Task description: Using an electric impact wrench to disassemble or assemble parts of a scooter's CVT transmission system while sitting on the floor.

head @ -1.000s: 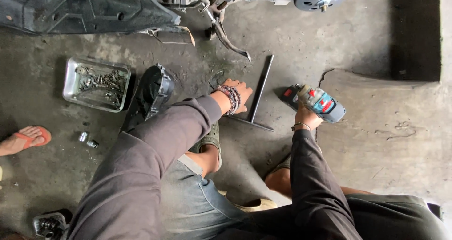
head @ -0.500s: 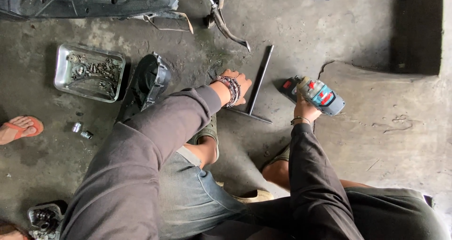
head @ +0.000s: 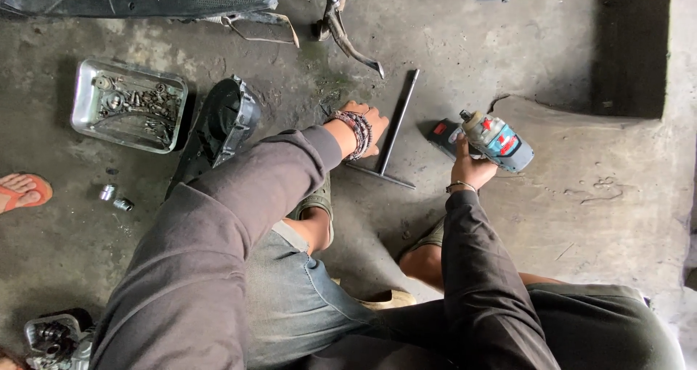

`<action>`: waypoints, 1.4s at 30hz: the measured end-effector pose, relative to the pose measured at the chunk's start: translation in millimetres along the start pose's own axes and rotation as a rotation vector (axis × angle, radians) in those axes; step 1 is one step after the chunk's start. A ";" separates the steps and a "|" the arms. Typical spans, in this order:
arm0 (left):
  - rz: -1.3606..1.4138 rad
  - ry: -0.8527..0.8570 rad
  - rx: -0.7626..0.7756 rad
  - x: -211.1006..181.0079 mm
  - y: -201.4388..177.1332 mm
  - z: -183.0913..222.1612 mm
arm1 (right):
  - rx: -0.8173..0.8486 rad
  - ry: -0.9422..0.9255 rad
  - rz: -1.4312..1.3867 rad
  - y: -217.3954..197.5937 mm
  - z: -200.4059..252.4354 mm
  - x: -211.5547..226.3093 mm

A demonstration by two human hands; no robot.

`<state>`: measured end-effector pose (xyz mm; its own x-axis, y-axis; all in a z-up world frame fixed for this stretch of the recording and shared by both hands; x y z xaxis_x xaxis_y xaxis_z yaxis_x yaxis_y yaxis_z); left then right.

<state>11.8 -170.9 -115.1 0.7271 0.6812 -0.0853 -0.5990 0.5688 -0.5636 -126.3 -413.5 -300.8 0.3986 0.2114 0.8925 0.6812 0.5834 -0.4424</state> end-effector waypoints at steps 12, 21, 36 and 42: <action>0.300 0.097 -0.198 18.6 -20.0 42.5 | 0.010 0.453 -0.145 9.5 13.3 -34.0; 1.523 0.067 -1.039 128.8 189.2 66.9 | 1.183 0.252 -0.098 199.6 159.3 155.0; 1.016 -1.454 -0.870 299.1 570.7 231.2 | 1.977 0.225 0.093 269.7 361.3 275.7; 1.289 -1.341 -0.458 359.6 648.3 151.7 | 1.844 0.453 0.068 283.6 322.1 208.6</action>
<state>-166.0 512.7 -386.5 -0.8524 0.5140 -0.0964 -0.2009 -0.4920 -0.8471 -47.8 48.7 -211.6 0.7096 0.2528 0.6577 -0.6318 0.6415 0.4350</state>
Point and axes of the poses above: each hand's wrist, its own z-axis away from the middle knuckle, its own y-axis out of the palm, x = y × z, the point moved 3 cm from there along -z, towards the middle knuckle, and after that the axes turned 9 degrees about x, right-handed, at the moved point
